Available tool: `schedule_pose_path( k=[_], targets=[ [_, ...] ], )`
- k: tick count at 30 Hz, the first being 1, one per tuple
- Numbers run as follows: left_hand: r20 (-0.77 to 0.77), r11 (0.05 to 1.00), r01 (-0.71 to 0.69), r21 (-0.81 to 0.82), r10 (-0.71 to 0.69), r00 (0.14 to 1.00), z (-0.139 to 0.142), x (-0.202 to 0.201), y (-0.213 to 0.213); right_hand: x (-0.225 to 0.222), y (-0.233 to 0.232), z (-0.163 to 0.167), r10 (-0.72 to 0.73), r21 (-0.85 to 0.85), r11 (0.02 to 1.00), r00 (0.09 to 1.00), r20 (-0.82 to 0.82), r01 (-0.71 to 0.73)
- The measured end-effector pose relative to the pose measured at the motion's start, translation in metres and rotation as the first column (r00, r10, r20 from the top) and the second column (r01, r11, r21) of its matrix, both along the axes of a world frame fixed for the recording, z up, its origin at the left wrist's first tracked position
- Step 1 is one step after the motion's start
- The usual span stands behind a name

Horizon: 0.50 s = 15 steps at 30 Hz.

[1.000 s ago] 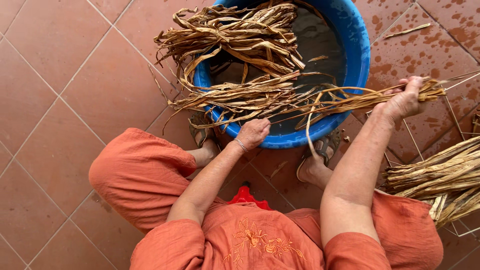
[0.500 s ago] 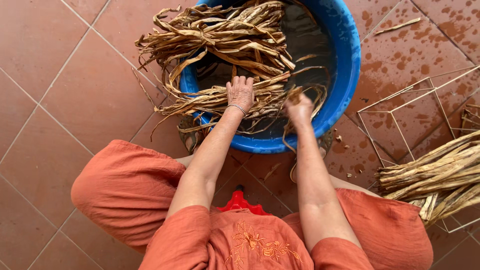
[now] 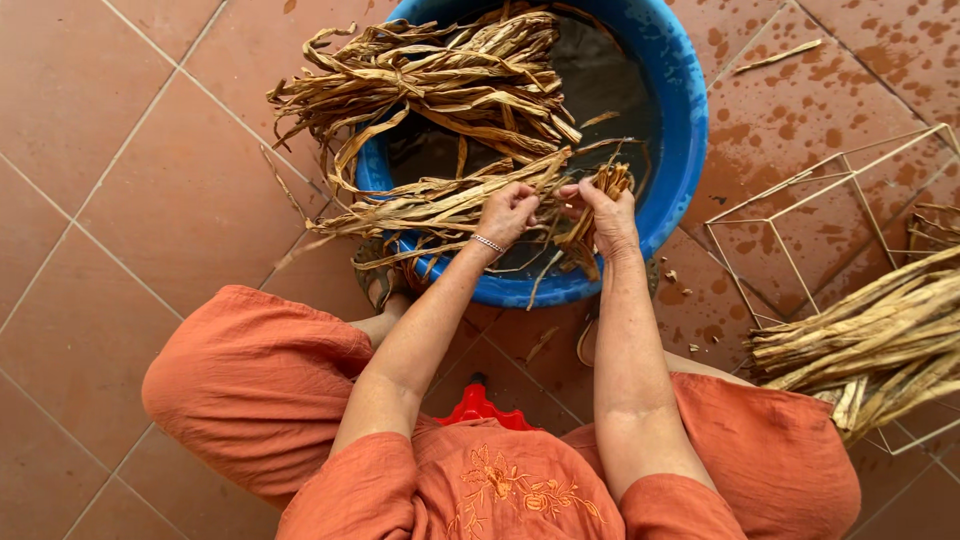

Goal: The person sits on a low stool and repeatedly submerges bundles of dried plant leaves into a blue basin of water, then lifts and wrings them to soak. The person handles the leaves by hand, moving them between the basin and a nearby wire rack.

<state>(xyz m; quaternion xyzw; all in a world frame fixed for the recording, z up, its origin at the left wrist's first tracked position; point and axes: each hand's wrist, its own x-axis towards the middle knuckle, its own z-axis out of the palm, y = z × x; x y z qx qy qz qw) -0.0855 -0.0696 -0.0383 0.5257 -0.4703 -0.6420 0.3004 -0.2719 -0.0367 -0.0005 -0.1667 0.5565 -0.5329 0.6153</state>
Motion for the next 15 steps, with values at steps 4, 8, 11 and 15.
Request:
schedule_pose_path(
  k=[4, 8, 11, 15],
  targets=[
    [-0.188, 0.994, 0.046, 0.102, -0.026, 0.982, 0.010, -0.028, 0.029, -0.005, 0.005, 0.007, -0.093, -0.093, 0.991, 0.996, -0.006, 0.092],
    [-0.141, 0.986, 0.080, 0.147, -0.059, 0.988, 0.029, -0.040, 0.043, -0.007, 0.012, 0.015, -0.046, -0.141, 0.990, 0.993, -0.108, 0.030],
    [-0.074, 0.977, 0.117, 0.179, -0.105, 0.992, 0.036, -0.045, 0.043, -0.010, 0.019, 0.025, -0.025, -0.090, 0.996, 0.997, -0.079, 0.018],
    [-0.094, 0.997, 0.081, 0.008, -0.080, 0.992, 0.036, -0.060, 0.031, -0.013, 0.024, 0.033, 0.018, -0.063, 0.998, 0.999, -0.044, -0.021]
  ],
)
